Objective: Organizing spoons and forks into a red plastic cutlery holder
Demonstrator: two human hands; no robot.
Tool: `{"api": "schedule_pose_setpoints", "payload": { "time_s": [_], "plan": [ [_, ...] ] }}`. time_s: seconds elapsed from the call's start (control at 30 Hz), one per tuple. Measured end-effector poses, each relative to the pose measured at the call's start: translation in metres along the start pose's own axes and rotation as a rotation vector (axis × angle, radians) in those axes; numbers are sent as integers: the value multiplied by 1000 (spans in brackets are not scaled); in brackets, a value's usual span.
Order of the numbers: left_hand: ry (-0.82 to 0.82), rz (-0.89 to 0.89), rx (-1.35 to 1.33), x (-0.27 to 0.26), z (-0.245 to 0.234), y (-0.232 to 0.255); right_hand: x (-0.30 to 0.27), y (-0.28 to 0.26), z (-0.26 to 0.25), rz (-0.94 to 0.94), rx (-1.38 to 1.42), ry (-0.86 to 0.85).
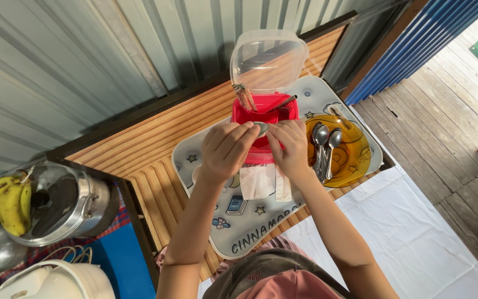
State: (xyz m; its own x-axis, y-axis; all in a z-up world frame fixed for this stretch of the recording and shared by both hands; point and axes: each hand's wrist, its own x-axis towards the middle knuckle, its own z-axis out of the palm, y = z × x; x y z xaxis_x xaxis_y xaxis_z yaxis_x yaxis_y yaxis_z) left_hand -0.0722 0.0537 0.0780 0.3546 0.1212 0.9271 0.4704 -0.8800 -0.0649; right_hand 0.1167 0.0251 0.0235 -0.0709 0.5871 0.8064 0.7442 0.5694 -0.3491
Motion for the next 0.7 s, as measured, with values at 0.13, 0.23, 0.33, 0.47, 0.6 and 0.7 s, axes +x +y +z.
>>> {"api": "schedule_pose_setpoints", "payload": {
  "time_s": [0.13, 0.23, 0.33, 0.47, 0.6, 0.7],
  "plan": [
    [65, -6, -63, 14, 8, 24, -12, -14, -28, 127, 100, 54],
    [29, -70, -223, 17, 20, 46, -36, -14, -48, 199, 96, 109],
    [-45, -177, -434, 7, 53, 71, -72, 4, -60, 389, 48, 159],
    [-206, -355, -606, -40, 114, 103, -131, 49, -67, 684, 190, 202],
    [-495, -486, -604, -103, 164, 122, -187, 103, -65, 1011, 323, 205],
    [-694, -473, -499, -141, 188, 131, -207, 129, -62, 1050, 267, 163]
  ]
}}
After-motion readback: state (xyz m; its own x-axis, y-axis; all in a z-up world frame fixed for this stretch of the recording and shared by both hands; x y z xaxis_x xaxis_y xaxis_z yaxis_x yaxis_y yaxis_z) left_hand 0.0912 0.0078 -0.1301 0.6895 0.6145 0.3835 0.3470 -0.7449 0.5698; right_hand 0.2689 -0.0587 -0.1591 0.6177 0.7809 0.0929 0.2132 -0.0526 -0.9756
